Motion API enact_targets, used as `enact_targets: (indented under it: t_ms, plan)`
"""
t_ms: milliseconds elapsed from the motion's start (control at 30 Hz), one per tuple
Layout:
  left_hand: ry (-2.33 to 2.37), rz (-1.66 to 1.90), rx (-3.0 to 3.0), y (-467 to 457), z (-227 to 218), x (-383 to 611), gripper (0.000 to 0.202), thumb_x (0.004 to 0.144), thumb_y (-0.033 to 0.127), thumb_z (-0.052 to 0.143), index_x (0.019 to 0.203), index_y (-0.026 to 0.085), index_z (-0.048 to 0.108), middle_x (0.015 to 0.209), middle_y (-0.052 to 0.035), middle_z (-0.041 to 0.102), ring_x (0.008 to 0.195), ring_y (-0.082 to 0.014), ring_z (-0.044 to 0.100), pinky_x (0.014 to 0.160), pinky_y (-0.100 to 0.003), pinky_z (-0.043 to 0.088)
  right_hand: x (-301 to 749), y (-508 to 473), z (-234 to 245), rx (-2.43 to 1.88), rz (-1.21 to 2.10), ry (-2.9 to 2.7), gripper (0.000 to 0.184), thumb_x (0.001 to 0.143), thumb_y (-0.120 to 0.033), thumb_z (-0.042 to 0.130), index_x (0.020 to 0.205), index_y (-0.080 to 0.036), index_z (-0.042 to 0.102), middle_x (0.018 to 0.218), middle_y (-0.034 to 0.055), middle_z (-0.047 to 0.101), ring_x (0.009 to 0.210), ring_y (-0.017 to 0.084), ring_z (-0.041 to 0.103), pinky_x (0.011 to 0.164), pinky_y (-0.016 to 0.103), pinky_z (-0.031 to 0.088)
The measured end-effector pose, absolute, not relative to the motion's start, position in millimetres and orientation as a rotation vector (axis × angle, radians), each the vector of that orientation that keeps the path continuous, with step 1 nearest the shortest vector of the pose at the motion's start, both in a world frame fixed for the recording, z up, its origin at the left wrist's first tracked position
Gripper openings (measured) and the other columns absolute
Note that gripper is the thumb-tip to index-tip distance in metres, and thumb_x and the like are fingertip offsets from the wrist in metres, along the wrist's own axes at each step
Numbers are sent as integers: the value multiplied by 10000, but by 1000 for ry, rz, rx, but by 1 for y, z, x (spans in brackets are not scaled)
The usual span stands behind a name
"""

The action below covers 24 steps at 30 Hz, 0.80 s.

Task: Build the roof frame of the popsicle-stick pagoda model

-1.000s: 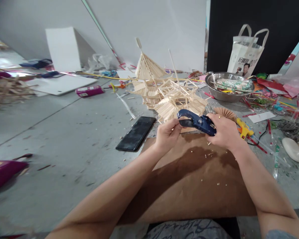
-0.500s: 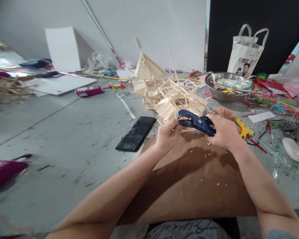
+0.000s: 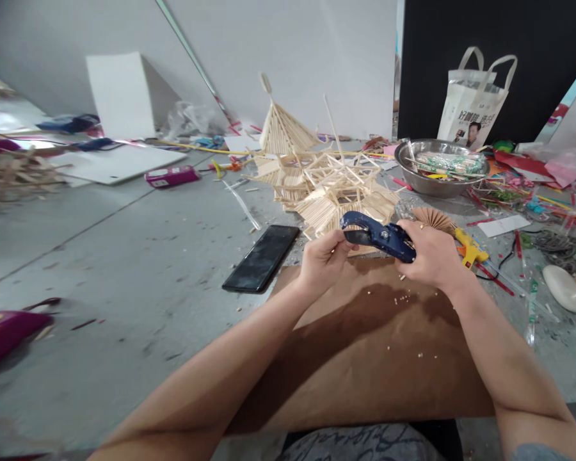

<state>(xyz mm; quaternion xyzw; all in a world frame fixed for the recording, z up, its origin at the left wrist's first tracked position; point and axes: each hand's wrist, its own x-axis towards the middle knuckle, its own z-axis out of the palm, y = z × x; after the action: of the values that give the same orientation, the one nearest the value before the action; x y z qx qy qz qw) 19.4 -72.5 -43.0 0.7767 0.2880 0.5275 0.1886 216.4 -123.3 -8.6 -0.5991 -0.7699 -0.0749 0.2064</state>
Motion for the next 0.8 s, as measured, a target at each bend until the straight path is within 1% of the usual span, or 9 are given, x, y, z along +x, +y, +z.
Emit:
enact_targets:
  t_ms: [100,300,567,800]
  plan:
    - [804,1484,2187,-72,-43,19,192,833,241,444,735,150,581,606,-7,623,534,-89,564,517,-169,454,216,-123,-9,-1672,-202,-2141,460,677,-381,552,1098,-203,504,932,72,667,826,237,628,658,319,448]
    - [791,1511,2216,-72,-43,20,212,841,235,433,715,146,577,600,-8,623,525,-76,563,510,-149,449,216,-123,-12,-1725,-206,-2125,450,668,-403,554,1073,-213,520,886,56,679,785,243,633,608,309,430]
    - [830,1497,2217,-74,-44,21,205,857,244,434,816,141,606,678,-26,660,582,-84,595,539,-156,458,218,-121,-16,-1744,-122,-2114,392,655,-388,558,1007,-215,538,823,44,684,742,233,641,603,302,432]
    - [852,1466,2200,-71,-51,23,211,863,259,432,859,144,609,688,-19,659,584,-83,585,525,-155,437,218,-116,-25,-1755,-76,-2075,332,646,-362,541,944,-216,549,757,38,680,685,229,643,597,299,439]
